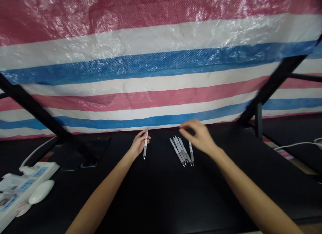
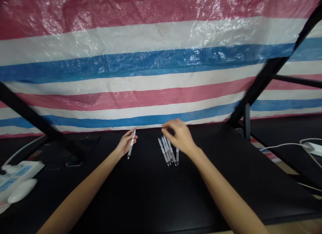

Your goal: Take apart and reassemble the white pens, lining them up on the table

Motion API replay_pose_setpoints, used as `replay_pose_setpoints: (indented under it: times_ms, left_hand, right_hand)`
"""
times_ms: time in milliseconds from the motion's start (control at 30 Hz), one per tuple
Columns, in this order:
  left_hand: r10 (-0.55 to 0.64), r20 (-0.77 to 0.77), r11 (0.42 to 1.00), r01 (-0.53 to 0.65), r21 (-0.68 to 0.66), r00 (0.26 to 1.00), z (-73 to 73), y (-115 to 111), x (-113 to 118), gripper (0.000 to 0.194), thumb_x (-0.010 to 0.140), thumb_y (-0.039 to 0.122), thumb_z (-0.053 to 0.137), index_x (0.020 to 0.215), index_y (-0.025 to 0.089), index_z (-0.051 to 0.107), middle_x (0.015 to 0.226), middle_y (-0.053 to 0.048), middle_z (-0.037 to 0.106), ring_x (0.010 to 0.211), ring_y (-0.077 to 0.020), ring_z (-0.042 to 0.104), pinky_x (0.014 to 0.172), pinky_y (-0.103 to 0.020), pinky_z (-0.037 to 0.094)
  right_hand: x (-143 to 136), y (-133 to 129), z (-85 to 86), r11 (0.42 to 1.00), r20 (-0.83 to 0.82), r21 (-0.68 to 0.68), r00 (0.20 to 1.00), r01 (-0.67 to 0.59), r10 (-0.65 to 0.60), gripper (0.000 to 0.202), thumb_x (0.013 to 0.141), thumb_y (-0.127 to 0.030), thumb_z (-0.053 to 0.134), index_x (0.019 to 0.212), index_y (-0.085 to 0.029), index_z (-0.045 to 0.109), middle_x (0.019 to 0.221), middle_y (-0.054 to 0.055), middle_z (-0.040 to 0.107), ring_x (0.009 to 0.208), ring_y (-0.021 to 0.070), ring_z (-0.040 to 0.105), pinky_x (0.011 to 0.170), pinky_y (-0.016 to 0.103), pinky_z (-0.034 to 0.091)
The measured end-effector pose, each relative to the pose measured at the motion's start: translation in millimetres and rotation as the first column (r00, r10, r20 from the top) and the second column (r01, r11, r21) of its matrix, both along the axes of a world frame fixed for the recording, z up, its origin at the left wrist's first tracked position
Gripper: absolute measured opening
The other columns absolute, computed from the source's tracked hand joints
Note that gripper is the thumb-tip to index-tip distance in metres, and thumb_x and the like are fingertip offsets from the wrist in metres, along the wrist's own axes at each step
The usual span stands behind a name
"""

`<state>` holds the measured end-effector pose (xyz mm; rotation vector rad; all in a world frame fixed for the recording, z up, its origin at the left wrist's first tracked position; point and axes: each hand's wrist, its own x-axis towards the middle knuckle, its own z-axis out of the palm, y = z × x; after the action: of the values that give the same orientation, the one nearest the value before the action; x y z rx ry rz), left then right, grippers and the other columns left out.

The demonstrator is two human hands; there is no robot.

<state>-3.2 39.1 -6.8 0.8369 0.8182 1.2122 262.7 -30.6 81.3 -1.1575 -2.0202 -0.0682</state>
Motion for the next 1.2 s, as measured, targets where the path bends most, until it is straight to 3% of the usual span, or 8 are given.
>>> replay_pose_setpoints:
  times_ms: [67,133,200,300,567,833,1200]
  left_hand:
    - [0.005,-0.009,1.0,-0.005,0.002,1.0,0.3,0.0,0.4,0.039,0.074,0.017,0.067,0.112,0.011,0.061,0.064,-0.004,0.064,0.05,-0.0084,0.057,0.053,-0.02,0.047]
    - [0.014,-0.015,1.0,-0.014,0.005,1.0,0.4,-0.2,0.9,0.038,0.074,0.017,0.067,0.111,0.011,0.061,0.063,-0.004,0.063,0.049,-0.0084,0.057,0.053,-0.02,0.047]
    - [0.017,-0.018,1.0,-0.016,0.011,1.0,0.6,-0.5,1.3,0.038,0.073,0.017,0.067,0.11,0.01,0.061,0.062,-0.004,0.063,0.049,-0.0085,0.057,0.053,-0.019,0.047]
    - [0.022,-0.024,1.0,-0.021,0.022,0.999,1.3,-1.0,1.6,0.037,0.073,0.019,0.068,0.108,0.01,0.061,0.062,-0.004,0.063,0.049,-0.0088,0.057,0.052,-0.02,0.046]
    - [0.064,-0.055,0.997,-0.061,0.049,0.996,1.3,-1.1,2.6,0.03,0.071,0.021,0.069,0.099,0.011,0.063,0.061,-0.004,0.063,0.049,-0.0097,0.057,0.05,-0.02,0.045]
    - [0.032,-0.088,0.997,-0.026,0.067,0.996,-0.6,-1.9,3.3,0.041,0.071,0.026,0.07,0.108,0.013,0.059,0.065,-0.003,0.064,0.053,-0.0101,0.059,0.056,-0.022,0.048]
    - [0.004,-0.155,0.996,0.01,0.088,0.988,3.8,-5.8,4.4,0.044,0.068,0.033,0.072,0.103,0.014,0.056,0.062,-0.002,0.065,0.052,-0.0102,0.059,0.056,-0.022,0.047]
  right_hand:
    - [-8.8,-0.8,-21.3,0.993,0.136,-0.114,0.99,-0.011,0.027,0.016,0.086,-0.029,0.052,0.081,-0.019,0.064,0.076,0.002,0.065,0.077,0.0178,0.056,0.074,0.034,0.043]
    - [-15.0,-0.9,-45.3,0.975,0.244,-0.223,0.969,0.014,0.041,0.015,0.085,-0.029,0.052,0.08,-0.02,0.063,0.076,0.003,0.064,0.076,0.019,0.054,0.071,0.032,0.039]
    - [-17.1,-0.1,-64.9,0.965,0.262,-0.256,0.965,0.05,0.019,0.014,0.085,-0.031,0.052,0.082,-0.021,0.062,0.076,0.003,0.062,0.078,0.0194,0.053,0.07,0.031,0.037]
    - [-15.2,2.4,-79.3,0.957,0.239,-0.28,0.971,0.077,-0.008,0.013,0.084,-0.031,0.053,0.079,-0.02,0.059,0.07,0.002,0.059,0.074,0.0187,0.052,0.067,0.029,0.035]
    - [-14.3,3.6,-79.6,0.943,0.25,-0.306,0.967,0.134,-0.057,0.014,0.082,-0.031,0.055,0.072,-0.021,0.054,0.075,0.002,0.062,0.077,0.0191,0.053,0.07,0.029,0.035]
    - [-15.6,5.0,-81.7,0.928,0.294,-0.298,0.946,0.225,-0.135,0.021,0.084,-0.031,0.05,0.066,-0.02,0.053,0.073,0.002,0.062,0.079,0.02,0.056,0.074,0.031,0.033]
    - [-16.6,4.8,-83.4,0.926,0.292,-0.284,0.943,0.247,-0.162,0.026,0.085,-0.032,0.048,0.063,-0.02,0.052,0.07,0.001,0.061,0.075,0.0181,0.056,0.072,0.029,0.033]
